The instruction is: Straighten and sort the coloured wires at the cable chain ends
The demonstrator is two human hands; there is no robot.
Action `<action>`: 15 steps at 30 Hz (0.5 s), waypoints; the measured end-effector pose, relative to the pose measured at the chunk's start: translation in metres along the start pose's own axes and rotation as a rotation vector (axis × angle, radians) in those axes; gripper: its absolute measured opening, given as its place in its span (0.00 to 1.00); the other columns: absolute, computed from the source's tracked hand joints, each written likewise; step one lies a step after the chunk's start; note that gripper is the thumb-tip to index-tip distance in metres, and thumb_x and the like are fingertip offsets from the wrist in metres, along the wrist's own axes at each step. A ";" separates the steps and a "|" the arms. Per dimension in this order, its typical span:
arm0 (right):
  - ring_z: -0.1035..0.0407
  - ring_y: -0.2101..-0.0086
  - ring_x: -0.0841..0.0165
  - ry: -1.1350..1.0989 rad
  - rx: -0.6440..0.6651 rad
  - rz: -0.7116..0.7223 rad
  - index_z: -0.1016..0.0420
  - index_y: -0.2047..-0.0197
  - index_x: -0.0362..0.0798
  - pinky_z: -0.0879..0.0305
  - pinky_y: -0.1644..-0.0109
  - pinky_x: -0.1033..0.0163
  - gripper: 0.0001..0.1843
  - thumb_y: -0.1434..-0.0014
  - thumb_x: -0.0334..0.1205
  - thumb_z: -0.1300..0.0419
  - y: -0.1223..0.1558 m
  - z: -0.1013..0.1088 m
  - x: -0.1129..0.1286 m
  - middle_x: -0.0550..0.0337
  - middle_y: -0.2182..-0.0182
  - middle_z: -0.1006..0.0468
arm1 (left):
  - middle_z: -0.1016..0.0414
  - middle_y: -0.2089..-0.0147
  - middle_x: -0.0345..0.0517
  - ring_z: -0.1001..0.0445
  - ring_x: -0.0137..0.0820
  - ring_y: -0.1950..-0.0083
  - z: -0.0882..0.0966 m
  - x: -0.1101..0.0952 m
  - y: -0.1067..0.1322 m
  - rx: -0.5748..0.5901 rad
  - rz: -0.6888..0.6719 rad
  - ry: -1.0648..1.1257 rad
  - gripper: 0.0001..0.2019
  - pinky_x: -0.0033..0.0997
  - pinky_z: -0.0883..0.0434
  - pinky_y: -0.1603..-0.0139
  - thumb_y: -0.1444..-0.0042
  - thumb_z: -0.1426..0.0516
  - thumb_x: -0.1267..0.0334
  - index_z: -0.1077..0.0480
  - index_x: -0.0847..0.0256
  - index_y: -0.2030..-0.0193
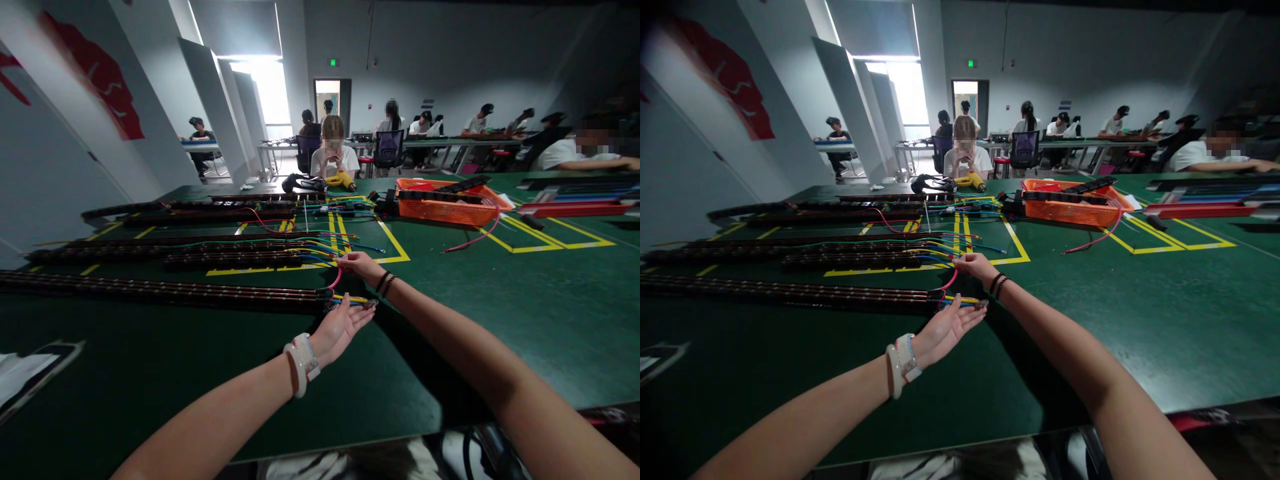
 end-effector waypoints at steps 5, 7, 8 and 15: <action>0.44 0.77 0.76 0.162 0.023 -0.007 0.29 0.73 0.42 0.50 0.73 0.67 0.26 0.55 0.61 0.38 0.015 0.019 -0.010 0.65 0.79 0.32 | 0.30 0.48 0.69 0.30 0.40 0.45 0.001 -0.005 -0.005 0.004 0.042 -0.020 0.20 0.39 0.38 0.39 0.38 0.53 0.57 0.31 0.75 0.57; 0.41 0.76 0.74 0.257 0.049 -0.010 0.27 0.70 0.41 0.47 0.72 0.67 0.26 0.52 0.60 0.41 0.021 0.028 -0.014 0.61 0.76 0.29 | 0.31 0.47 0.69 0.30 0.40 0.45 0.000 -0.007 -0.007 0.007 0.042 -0.018 0.20 0.39 0.38 0.39 0.37 0.54 0.57 0.32 0.75 0.55; 0.39 0.74 0.73 0.306 0.051 0.005 0.26 0.68 0.41 0.46 0.70 0.67 0.26 0.50 0.60 0.42 0.024 0.032 -0.015 0.59 0.74 0.28 | 0.31 0.47 0.69 0.30 0.39 0.45 0.000 -0.007 -0.008 0.003 0.040 -0.017 0.20 0.39 0.38 0.39 0.37 0.55 0.57 0.32 0.75 0.55; 0.42 0.77 0.73 0.716 -0.001 0.080 0.31 0.72 0.43 0.49 0.74 0.67 0.29 0.43 0.63 0.52 0.060 0.047 0.001 0.61 0.78 0.31 | 0.32 0.45 0.69 0.32 0.40 0.43 -0.002 -0.009 -0.005 0.009 0.030 -0.026 0.20 0.39 0.39 0.38 0.37 0.54 0.57 0.32 0.75 0.55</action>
Point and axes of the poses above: each hand's wrist, its own y-axis away from the middle knuckle, its own z-axis out of the back of the hand, x = y × z, the point moved 1 cm from there along -y, towards the middle knuckle
